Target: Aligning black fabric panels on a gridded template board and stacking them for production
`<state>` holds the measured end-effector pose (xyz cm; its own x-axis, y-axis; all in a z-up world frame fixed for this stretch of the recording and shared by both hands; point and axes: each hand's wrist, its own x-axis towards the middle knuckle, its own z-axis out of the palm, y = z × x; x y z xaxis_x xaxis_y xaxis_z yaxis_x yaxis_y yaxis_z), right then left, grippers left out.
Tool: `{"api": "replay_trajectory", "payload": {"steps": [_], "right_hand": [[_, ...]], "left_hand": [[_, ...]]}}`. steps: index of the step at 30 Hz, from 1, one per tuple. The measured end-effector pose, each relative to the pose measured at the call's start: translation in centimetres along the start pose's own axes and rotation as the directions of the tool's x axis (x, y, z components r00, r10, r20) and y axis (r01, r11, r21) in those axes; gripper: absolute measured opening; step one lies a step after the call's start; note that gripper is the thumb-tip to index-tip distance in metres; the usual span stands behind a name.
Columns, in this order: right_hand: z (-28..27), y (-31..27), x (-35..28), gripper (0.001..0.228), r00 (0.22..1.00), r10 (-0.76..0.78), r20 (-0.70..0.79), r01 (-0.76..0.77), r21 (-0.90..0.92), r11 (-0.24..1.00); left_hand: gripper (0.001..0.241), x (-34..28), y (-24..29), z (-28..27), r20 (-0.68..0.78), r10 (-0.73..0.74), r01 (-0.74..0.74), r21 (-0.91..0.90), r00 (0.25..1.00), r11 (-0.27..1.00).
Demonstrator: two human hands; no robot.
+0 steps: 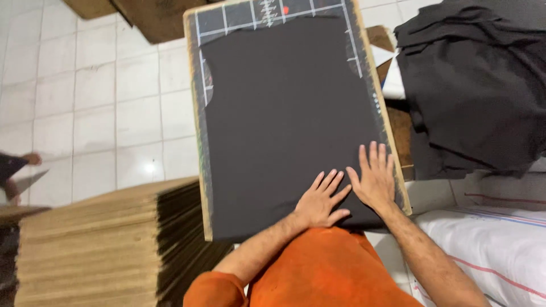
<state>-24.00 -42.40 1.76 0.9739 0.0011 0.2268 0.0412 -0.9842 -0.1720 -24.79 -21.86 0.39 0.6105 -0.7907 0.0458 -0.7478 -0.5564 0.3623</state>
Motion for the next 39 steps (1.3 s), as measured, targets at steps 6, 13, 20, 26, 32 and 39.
{"api": "replay_trajectory", "payload": {"steps": [6,13,20,26,32,39], "right_hand": [[-0.3,0.7,-4.4,0.071,0.993,-0.065,-0.097,0.050,-0.148,0.988],[-0.9,0.4,-4.5,0.071,0.996,-0.058,-0.071,0.052,-0.094,0.994],[-1.9,0.6,-4.9,0.067,0.946,-0.323,0.028,0.323,0.009,0.946],[-1.7,1.0,-5.2,0.062,0.891,-0.453,0.031,0.453,0.012,0.891],[-2.1,-0.2,-6.5,0.071,0.751,-0.645,0.140,0.639,0.096,0.764],[-2.7,-7.3,-9.9,0.084,0.594,-0.804,0.032,0.803,0.034,0.595]], "left_hand": [[0.074,-3.0,-1.3,-1.4,-0.153,-0.139,0.157,0.117,0.978,0.981],[0.088,-6.2,2.2,-1.0,-0.050,-0.169,0.174,0.127,0.984,0.976],[0.094,-6.1,5.6,-0.2,-0.070,-0.199,0.206,0.121,0.977,0.971],[0.101,-6.8,10.1,2.3,-0.124,-0.204,0.219,0.124,0.971,0.968],[0.034,-12.1,11.7,16.6,-0.513,-0.277,0.120,-0.317,0.813,0.941],[0.040,-25.7,11.3,15.3,0.104,-0.935,0.704,-0.687,0.339,0.179]]}}
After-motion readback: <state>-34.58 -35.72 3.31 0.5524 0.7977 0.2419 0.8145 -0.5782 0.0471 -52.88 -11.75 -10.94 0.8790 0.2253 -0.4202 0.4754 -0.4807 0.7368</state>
